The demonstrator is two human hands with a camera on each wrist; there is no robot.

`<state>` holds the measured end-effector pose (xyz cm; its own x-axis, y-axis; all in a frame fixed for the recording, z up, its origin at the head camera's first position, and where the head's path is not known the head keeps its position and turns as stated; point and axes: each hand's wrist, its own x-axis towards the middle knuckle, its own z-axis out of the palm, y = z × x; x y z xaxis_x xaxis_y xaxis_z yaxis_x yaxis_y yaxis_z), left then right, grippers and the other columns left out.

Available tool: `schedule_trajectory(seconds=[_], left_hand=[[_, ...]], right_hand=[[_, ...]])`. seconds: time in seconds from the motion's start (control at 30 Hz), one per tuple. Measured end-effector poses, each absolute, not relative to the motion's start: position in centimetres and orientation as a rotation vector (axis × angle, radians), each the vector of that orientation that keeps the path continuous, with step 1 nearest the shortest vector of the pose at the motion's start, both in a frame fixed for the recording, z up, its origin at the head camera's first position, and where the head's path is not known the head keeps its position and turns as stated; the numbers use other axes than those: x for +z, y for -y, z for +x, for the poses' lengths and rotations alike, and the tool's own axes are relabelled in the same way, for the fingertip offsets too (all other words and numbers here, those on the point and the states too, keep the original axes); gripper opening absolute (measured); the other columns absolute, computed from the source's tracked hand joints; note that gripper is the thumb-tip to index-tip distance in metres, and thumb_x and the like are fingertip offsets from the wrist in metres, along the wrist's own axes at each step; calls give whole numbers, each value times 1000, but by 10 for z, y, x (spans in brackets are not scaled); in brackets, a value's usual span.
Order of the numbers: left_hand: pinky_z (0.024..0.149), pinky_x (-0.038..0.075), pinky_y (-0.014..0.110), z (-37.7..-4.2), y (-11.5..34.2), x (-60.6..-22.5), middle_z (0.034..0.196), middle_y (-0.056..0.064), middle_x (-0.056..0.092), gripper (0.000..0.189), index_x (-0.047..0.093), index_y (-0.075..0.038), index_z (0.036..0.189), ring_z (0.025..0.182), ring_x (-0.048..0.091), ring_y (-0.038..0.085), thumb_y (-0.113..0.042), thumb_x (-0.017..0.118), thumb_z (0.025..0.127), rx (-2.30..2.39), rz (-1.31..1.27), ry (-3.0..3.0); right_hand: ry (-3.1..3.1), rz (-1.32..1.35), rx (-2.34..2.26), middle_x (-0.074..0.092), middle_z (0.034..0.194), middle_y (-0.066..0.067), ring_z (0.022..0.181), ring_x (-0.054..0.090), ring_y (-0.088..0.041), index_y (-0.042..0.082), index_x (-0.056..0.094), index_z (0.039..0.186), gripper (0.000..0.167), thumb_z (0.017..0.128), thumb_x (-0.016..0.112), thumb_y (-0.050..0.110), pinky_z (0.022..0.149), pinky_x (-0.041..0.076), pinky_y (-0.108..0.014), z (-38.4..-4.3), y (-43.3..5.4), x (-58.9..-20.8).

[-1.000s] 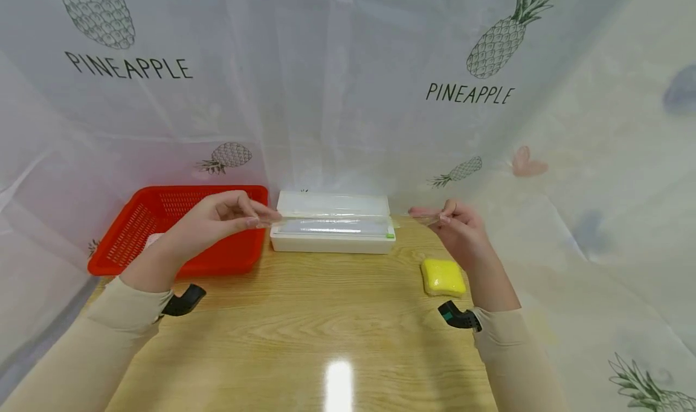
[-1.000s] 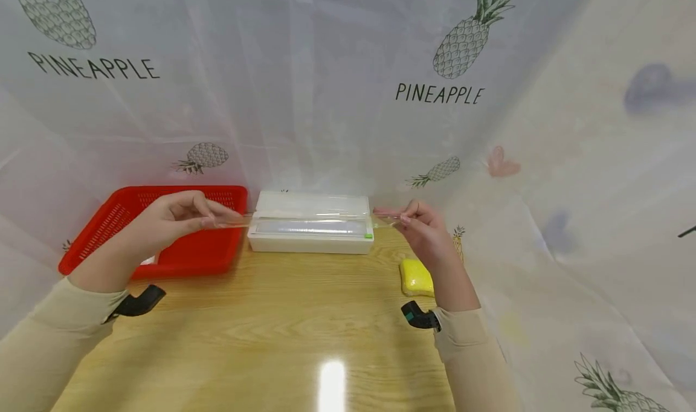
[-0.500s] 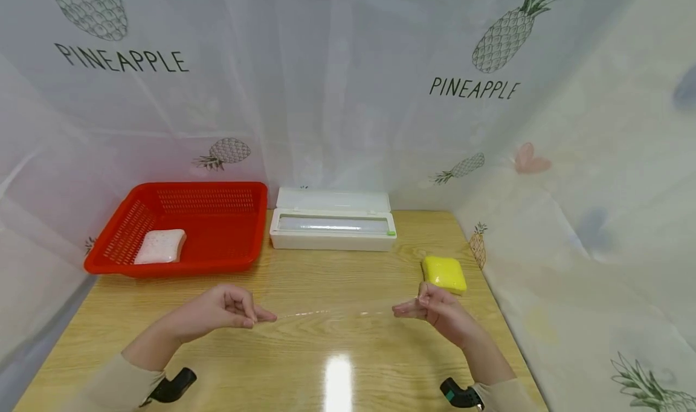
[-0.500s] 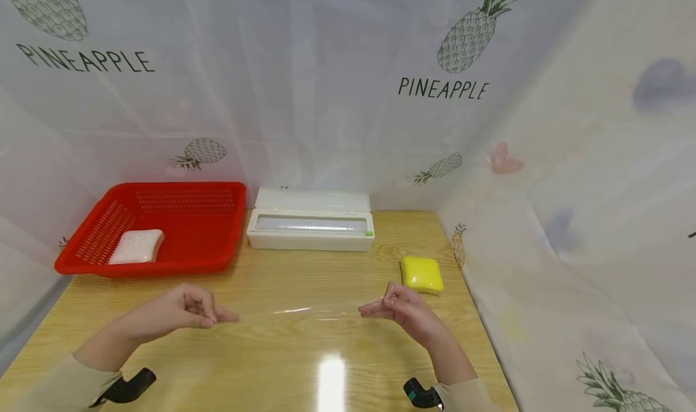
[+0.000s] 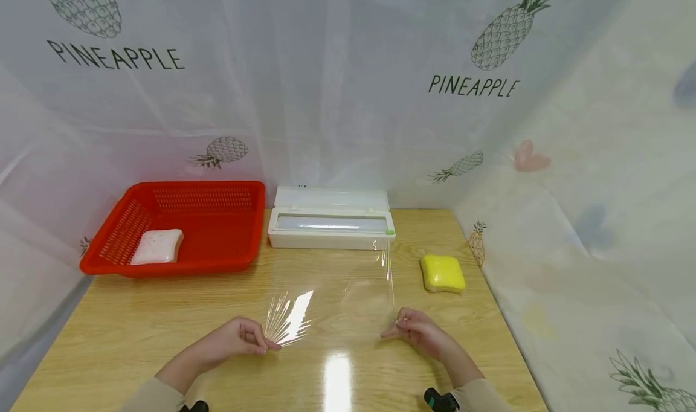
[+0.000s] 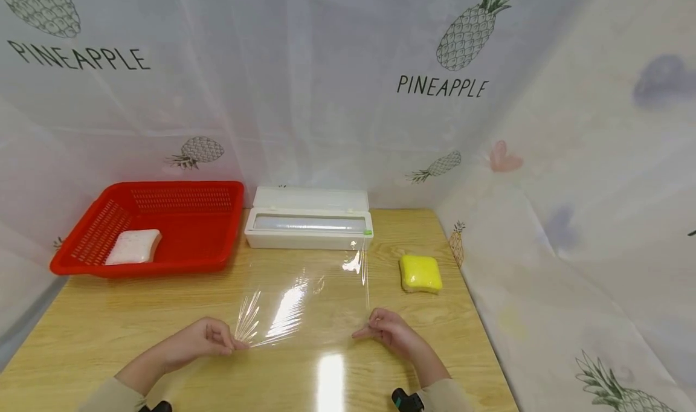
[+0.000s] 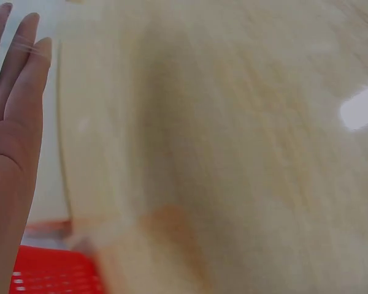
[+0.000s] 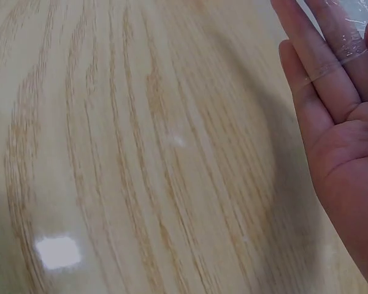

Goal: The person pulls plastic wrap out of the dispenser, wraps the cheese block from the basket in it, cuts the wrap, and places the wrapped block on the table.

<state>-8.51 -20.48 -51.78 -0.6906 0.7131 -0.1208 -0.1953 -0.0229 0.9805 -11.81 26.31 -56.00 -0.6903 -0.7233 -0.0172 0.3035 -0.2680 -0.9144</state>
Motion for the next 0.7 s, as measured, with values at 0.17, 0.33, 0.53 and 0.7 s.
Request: schedule_trajectory(seconds=[0.17, 0.33, 0.53, 0.7], left_hand=[[87, 51, 26, -83, 204, -532, 112, 30, 64, 6, 61, 11, 88, 110, 63, 31, 6, 59, 92, 1778, 550, -1638], [87, 51, 25, -84, 204, -543, 112, 23, 67, 5, 61, 5, 88, 109, 64, 25, 3, 61, 93, 1727, 578, -1670], [87, 51, 25, -86, 206, -557, 112, 19, 68, 5, 63, 4, 96, 107, 65, 24, 4, 61, 92, 1704, 680, -1673], [85, 53, 27, -86, 206, -561, 112, 23, 67, 21, 60, 11, 109, 104, 66, 22, 0, 64, 91, 1698, 748, -1659]], right_hand=[[-1376, -516, -1968, 68, 106, -12, 109, 64, -28, 8, 55, 99, 31, 103, 26, -4, 101, 43, -32, -119, -261, -566], [-1413, -518, -1915, 68, 107, -12, 110, 63, -28, 5, 54, 104, 30, 105, 25, 1, 101, 43, -30, -120, -260, -565], [-1452, -567, -1860, 66, 115, -20, 114, 61, -29, 2, 55, 109, 30, 105, 25, 3, 102, 41, -29, -121, -259, -563], [-1459, -593, -1812, 60, 118, -32, 114, 61, -32, -22, 43, 115, 33, 105, 27, 5, 101, 44, -37, -121, -259, -562]])
